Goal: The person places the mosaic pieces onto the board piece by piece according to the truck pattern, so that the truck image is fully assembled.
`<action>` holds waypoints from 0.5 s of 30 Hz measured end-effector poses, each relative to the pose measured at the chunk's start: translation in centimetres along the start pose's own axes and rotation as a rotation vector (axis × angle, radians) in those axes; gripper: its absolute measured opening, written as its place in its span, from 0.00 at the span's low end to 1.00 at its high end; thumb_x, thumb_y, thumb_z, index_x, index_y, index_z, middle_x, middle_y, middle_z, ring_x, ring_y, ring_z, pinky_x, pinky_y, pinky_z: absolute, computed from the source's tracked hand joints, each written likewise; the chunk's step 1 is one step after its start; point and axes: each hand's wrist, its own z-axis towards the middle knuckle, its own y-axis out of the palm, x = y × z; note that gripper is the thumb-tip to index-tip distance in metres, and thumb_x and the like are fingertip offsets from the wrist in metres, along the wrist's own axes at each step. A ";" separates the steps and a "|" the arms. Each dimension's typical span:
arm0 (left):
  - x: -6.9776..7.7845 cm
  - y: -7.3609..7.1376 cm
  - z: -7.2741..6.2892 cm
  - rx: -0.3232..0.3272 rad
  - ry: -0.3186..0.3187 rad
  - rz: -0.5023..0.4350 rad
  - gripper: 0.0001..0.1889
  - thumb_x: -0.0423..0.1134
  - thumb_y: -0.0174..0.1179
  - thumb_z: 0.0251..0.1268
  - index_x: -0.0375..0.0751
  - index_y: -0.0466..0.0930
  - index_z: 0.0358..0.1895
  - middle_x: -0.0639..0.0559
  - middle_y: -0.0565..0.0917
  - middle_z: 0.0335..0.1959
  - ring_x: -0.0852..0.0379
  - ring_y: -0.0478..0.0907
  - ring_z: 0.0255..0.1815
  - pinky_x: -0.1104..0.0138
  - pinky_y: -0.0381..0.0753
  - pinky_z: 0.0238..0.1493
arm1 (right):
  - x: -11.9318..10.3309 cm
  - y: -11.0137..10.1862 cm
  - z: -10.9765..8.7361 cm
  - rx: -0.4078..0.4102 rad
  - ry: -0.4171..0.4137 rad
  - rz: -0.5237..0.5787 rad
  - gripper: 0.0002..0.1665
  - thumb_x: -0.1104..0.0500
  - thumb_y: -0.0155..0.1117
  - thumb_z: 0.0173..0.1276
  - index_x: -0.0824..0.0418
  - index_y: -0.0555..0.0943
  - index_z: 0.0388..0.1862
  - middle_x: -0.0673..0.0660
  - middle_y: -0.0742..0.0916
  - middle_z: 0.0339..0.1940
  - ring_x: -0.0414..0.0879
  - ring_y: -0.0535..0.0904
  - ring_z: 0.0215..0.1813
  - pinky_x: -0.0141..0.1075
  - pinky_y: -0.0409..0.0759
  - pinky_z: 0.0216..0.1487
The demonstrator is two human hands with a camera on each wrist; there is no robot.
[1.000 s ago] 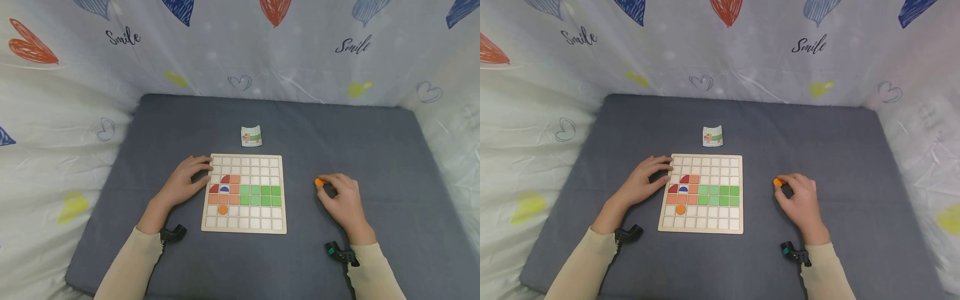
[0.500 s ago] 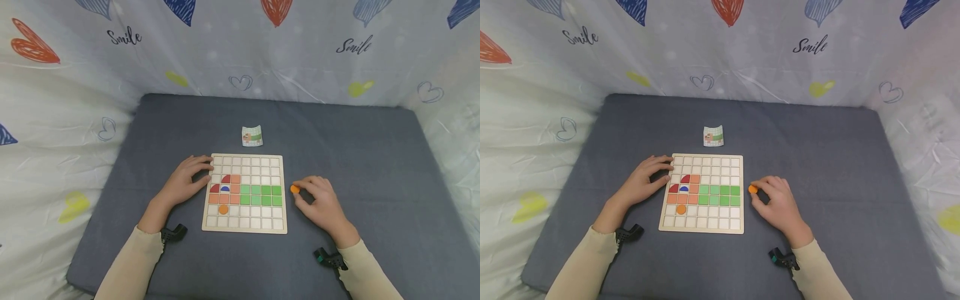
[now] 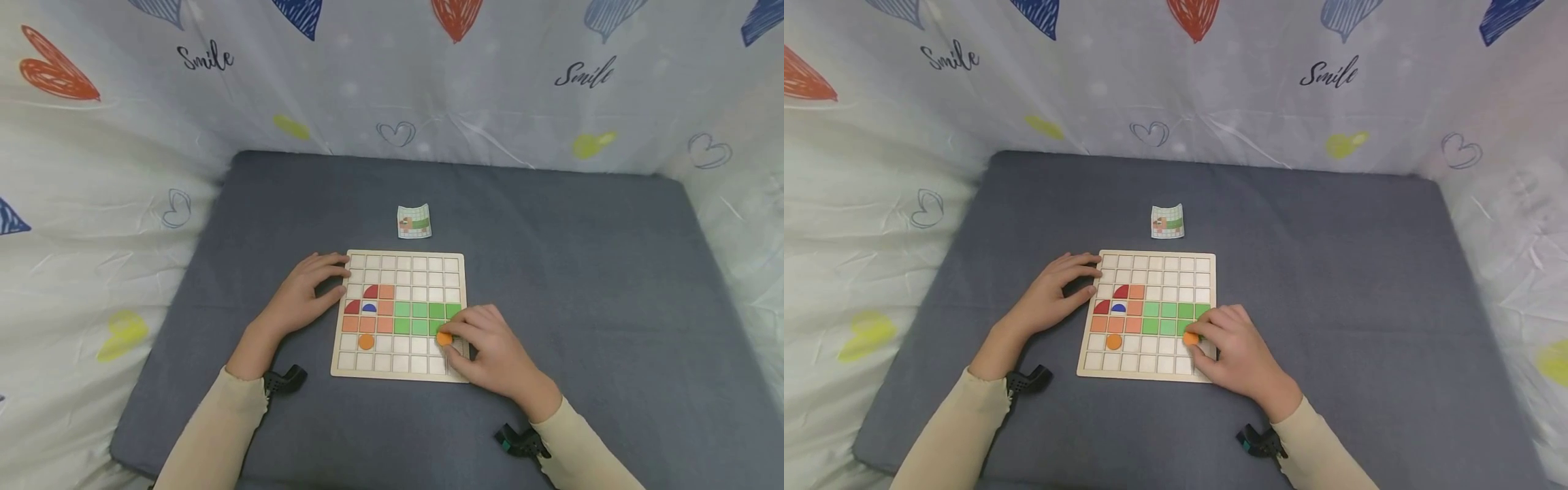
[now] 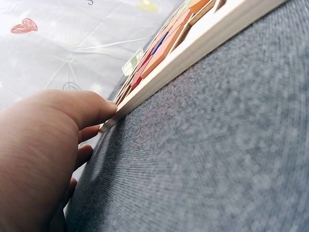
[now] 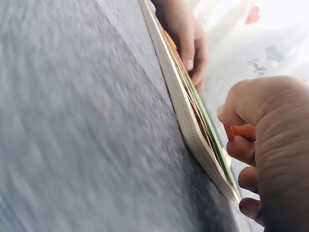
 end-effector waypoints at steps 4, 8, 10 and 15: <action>0.1 0.0 0.0 -0.004 0.005 0.002 0.18 0.41 0.71 0.78 0.43 0.87 0.65 0.46 0.78 0.77 0.42 0.66 0.83 0.50 0.49 0.92 | -0.2 0.6 -0.1 -0.021 -0.028 -0.006 0.12 0.60 0.79 0.68 0.54 0.92 0.49 0.44 0.87 0.45 0.42 0.80 0.47 0.44 0.76 0.56; 0.1 0.0 0.0 -0.002 0.001 0.002 0.18 0.42 0.70 0.79 0.43 0.87 0.65 0.45 0.78 0.78 0.41 0.66 0.84 0.50 0.48 0.92 | -0.2 0.8 -0.1 -0.036 -0.030 -0.029 0.12 0.60 0.80 0.66 0.54 0.92 0.49 0.45 0.87 0.45 0.43 0.80 0.47 0.44 0.75 0.56; 0.1 0.0 0.0 -0.002 -0.004 0.003 0.17 0.42 0.70 0.79 0.43 0.87 0.66 0.45 0.77 0.78 0.41 0.66 0.84 0.50 0.48 0.92 | -0.2 0.8 -0.1 -0.039 -0.031 -0.036 0.13 0.60 0.81 0.65 0.55 0.92 0.49 0.45 0.87 0.45 0.43 0.80 0.46 0.45 0.76 0.56; 0.2 0.0 0.0 -0.006 -0.012 0.005 0.18 0.42 0.70 0.79 0.44 0.87 0.66 0.46 0.77 0.78 0.42 0.66 0.84 0.50 0.48 0.92 | -0.3 0.7 -0.1 -0.048 -0.031 -0.044 0.14 0.59 0.82 0.64 0.56 0.93 0.49 0.46 0.87 0.44 0.43 0.80 0.46 0.45 0.76 0.56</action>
